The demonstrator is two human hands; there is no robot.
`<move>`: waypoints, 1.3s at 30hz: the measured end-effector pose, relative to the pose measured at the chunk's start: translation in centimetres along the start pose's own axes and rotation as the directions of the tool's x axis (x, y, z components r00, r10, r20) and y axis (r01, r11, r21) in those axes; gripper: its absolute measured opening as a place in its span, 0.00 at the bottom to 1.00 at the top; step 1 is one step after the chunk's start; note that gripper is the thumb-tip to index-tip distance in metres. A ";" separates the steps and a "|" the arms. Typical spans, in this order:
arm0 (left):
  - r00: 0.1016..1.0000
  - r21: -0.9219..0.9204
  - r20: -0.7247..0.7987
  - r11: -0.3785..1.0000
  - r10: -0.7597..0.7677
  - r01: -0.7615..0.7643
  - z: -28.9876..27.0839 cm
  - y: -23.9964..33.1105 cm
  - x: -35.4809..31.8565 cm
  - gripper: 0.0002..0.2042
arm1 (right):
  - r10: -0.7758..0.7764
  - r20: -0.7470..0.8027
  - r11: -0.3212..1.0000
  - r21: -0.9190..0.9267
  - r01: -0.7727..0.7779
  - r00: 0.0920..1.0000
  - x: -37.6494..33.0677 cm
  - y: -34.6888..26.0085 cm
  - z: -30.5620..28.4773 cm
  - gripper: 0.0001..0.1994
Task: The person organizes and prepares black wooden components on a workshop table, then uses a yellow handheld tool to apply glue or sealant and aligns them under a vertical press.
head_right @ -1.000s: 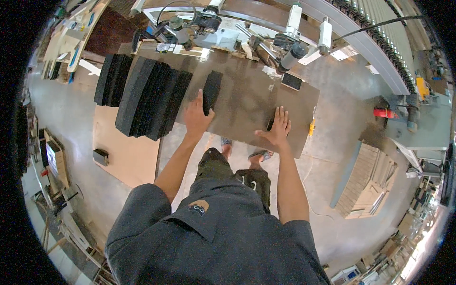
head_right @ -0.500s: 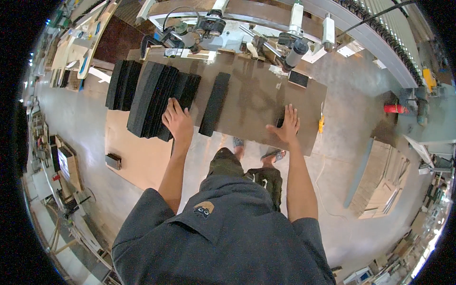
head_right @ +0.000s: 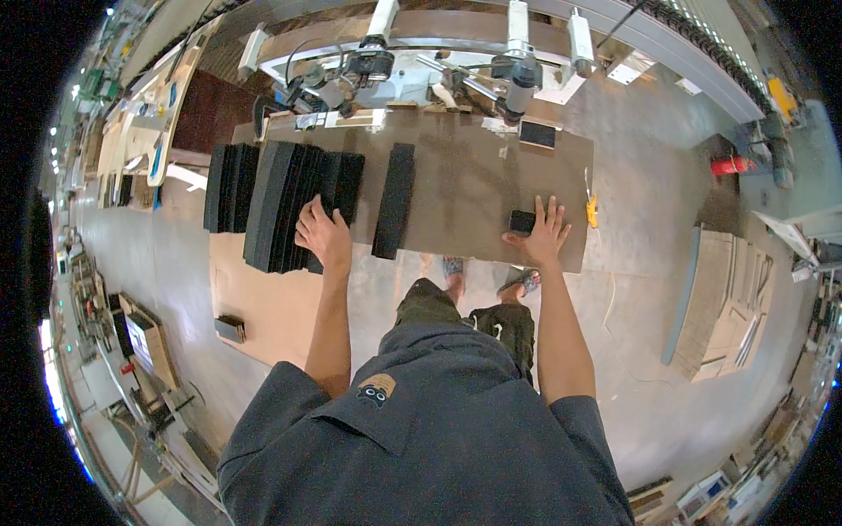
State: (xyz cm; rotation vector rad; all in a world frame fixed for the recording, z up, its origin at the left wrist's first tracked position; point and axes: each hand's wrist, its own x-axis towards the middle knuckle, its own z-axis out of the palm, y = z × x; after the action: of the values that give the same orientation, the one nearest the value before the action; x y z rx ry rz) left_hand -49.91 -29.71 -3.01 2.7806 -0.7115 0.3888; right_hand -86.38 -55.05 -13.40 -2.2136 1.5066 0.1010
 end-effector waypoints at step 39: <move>0.793 -0.702 0.311 0.689 0.523 -0.180 16.6 26.3 -4.5 0.36 | -0.020 -0.212 0.998 -0.064 0.006 0.977 -1.6 -2.7 -1.3 0.63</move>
State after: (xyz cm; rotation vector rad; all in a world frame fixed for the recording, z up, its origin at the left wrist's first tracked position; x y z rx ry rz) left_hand -63.60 -55.14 -15.55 2.0402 -1.2499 -0.4718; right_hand -84.81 -53.41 -10.86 -2.3463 1.6198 -0.0974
